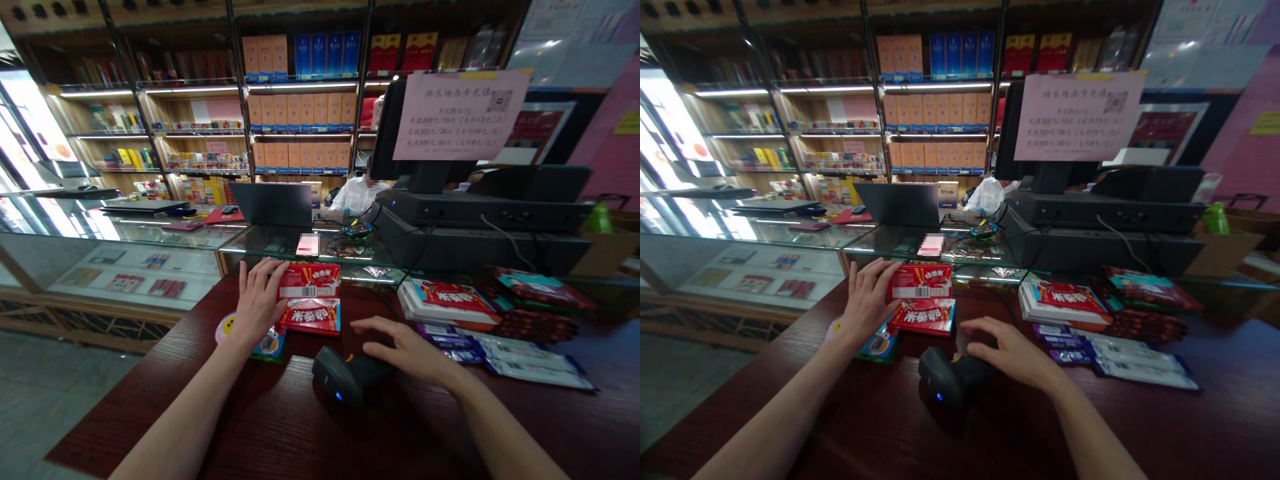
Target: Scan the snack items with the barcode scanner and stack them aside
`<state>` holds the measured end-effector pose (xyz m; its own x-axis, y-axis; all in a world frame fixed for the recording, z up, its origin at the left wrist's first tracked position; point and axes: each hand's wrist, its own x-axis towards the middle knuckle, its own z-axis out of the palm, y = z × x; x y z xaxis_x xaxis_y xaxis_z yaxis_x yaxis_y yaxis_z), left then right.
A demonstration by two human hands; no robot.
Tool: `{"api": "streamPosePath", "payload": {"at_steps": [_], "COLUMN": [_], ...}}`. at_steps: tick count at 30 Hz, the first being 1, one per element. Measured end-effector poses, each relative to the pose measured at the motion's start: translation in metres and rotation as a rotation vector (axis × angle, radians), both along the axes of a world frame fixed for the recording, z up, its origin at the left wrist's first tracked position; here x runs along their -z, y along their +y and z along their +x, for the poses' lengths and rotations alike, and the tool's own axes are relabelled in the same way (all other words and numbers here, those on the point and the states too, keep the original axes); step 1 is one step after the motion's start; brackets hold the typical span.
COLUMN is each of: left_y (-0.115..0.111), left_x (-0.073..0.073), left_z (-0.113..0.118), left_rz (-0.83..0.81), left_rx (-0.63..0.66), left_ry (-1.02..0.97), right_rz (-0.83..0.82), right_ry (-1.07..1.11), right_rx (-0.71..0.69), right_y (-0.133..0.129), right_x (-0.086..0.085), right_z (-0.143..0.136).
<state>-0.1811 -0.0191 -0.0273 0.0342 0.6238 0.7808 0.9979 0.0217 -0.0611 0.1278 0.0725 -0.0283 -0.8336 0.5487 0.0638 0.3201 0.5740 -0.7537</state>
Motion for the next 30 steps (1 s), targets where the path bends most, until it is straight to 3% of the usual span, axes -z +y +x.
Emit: {"api": "streamPosePath", "payload": {"at_steps": [3,6,14,20,30], "left_y": [-0.001,-0.001,-0.002,-0.001,0.001], "left_x": [0.000,-0.001,-0.002,-0.001,0.001], "left_z": [0.005,0.011,0.024,0.023,0.030], "left_rz": [-0.007,-0.017,-0.021,-0.004,-0.076], "left_rx": [0.035,0.070,0.104,0.053,0.021], "left_ry": [0.012,0.023,0.045,0.022,-0.040], "right_rz": [-0.021,-0.005,0.052,0.068,-0.025], "right_ry": [0.197,0.287,0.300,0.287,0.326], "right_rx": [0.197,0.273,0.278,0.335,0.335], "right_y": [0.004,0.004,-0.010,-0.013,-0.015], "right_x": [0.009,0.017,0.009,0.010,0.013], "right_z": [-0.009,-0.018,-0.029,-0.033,-0.037]}}
